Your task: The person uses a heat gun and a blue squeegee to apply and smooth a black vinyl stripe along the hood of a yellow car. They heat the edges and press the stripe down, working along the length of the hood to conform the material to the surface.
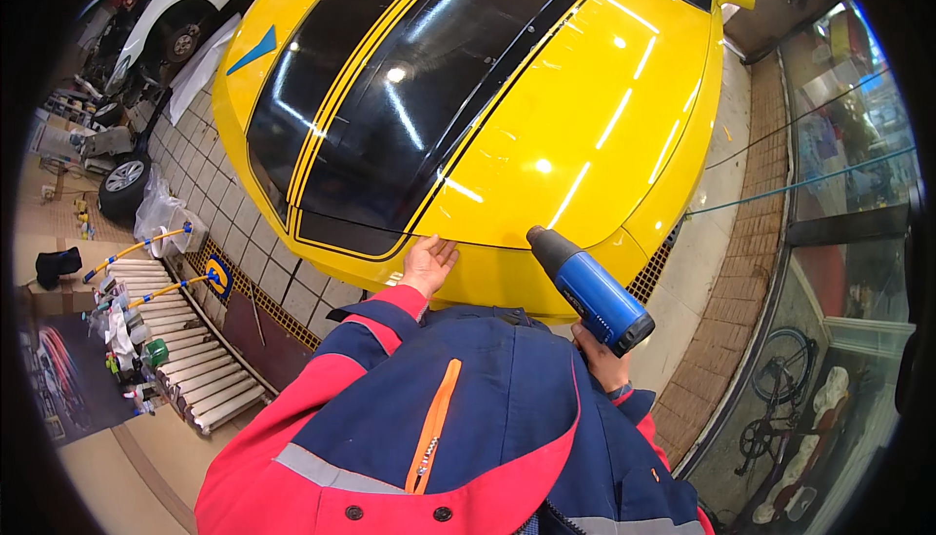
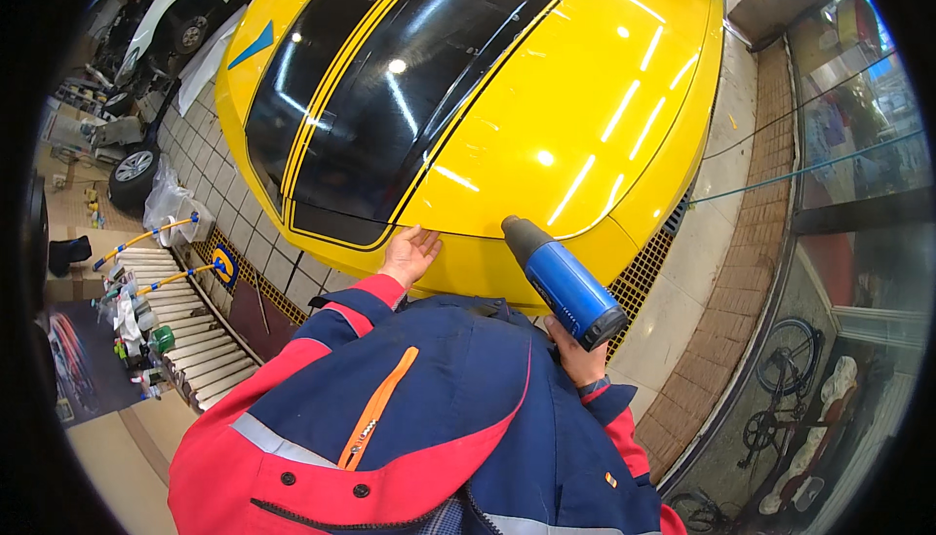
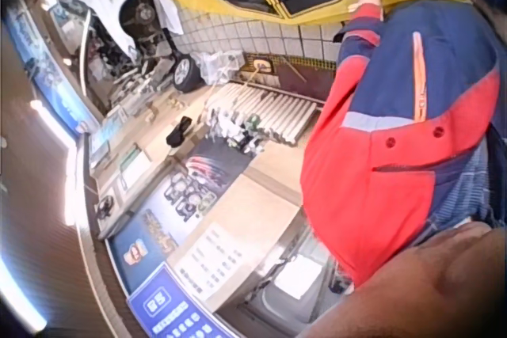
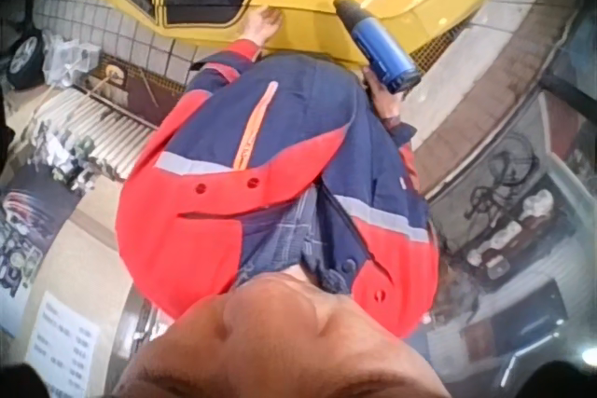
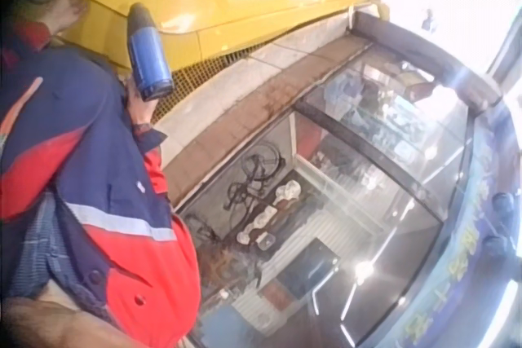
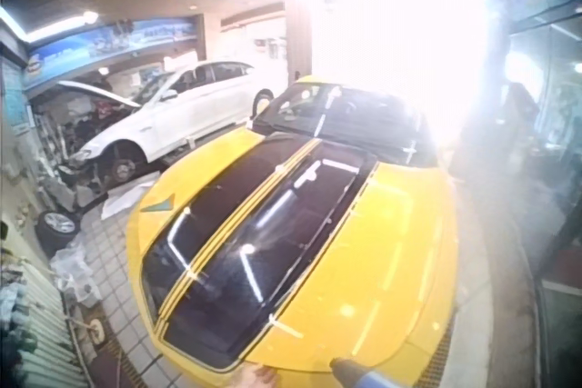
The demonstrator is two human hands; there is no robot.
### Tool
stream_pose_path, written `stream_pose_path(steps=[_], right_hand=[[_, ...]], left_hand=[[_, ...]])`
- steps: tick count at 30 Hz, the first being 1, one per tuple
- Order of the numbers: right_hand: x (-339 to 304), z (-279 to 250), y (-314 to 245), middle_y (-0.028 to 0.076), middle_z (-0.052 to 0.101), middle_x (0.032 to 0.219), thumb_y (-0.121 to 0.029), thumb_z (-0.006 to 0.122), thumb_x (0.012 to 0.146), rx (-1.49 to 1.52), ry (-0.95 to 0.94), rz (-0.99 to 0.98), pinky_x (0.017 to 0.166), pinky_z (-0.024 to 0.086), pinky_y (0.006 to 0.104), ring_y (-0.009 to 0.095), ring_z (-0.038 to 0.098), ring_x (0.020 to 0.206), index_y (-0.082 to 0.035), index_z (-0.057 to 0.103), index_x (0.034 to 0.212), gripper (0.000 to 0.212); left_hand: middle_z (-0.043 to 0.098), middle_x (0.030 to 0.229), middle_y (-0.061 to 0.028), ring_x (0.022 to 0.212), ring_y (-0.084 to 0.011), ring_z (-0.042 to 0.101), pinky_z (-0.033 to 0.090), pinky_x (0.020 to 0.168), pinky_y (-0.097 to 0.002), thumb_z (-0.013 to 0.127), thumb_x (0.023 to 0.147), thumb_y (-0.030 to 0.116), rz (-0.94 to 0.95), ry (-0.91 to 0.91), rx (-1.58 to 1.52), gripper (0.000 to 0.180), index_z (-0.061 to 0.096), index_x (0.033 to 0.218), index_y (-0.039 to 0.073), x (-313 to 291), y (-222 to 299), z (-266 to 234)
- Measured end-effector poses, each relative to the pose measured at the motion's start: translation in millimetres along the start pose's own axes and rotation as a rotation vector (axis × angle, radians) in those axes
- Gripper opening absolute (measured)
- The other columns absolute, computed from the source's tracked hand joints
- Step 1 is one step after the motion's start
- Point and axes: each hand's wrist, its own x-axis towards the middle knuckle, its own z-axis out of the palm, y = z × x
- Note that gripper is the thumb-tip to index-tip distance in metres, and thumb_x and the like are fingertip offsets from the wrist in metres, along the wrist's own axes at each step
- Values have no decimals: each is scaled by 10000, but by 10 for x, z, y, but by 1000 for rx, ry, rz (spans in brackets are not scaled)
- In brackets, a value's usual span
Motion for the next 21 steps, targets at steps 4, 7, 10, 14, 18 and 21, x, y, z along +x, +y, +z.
stream_pose_path(steps=[4,7,10,14,18,21], right_hand=[[65,-57,-78,38,731,879,-144,858,947,-63,-17,2,644,550,283,124,683,721,-13,737,1086,226],[117,-86,-120,36,729,880,-148,859,947,-66,-37,6,638,548,283,124,682,720,-14,734,1085,230],[151,-98,-150,34,727,879,-148,861,944,-79,-50,10,636,547,284,123,682,718,-17,731,1081,230],[185,-104,-179,31,725,871,-151,869,935,-145,-58,-36,635,546,288,124,682,716,-24,727,1072,235],[202,-92,-193,27,720,859,-154,872,929,-165,-71,-62,636,547,292,123,678,709,-28,718,1069,244],[191,-76,-198,27,716,854,-154,870,929,-153,-45,-28,637,546,291,125,676,706,-29,715,1072,245]], left_hand=[[642,1443,-117,1399,-316,583,436,1232,-507,546,1138,161,6,-107,-58,243,582,1370,97,-6,-79,-49],[678,1373,-143,1315,-325,652,502,1191,-492,558,1138,146,65,-91,9,235,582,1357,63,8,-103,-63],[713,1262,-165,1214,-325,712,575,1103,-458,592,1122,138,128,-82,77,191,608,1271,21,13,-155,-53],[746,1114,-120,1058,-267,755,624,985,-408,635,1105,184,116,37,152,176,635,1198,34,-22,-244,-10],[743,1025,-97,885,-215,757,642,810,-360,639,1090,183,170,174,258,137,645,1117,49,-73,-262,129],[737,969,-92,809,-198,749,630,721,-338,614,1078,155,160,248,260,110,648,1056,53,-105,-221,281]])
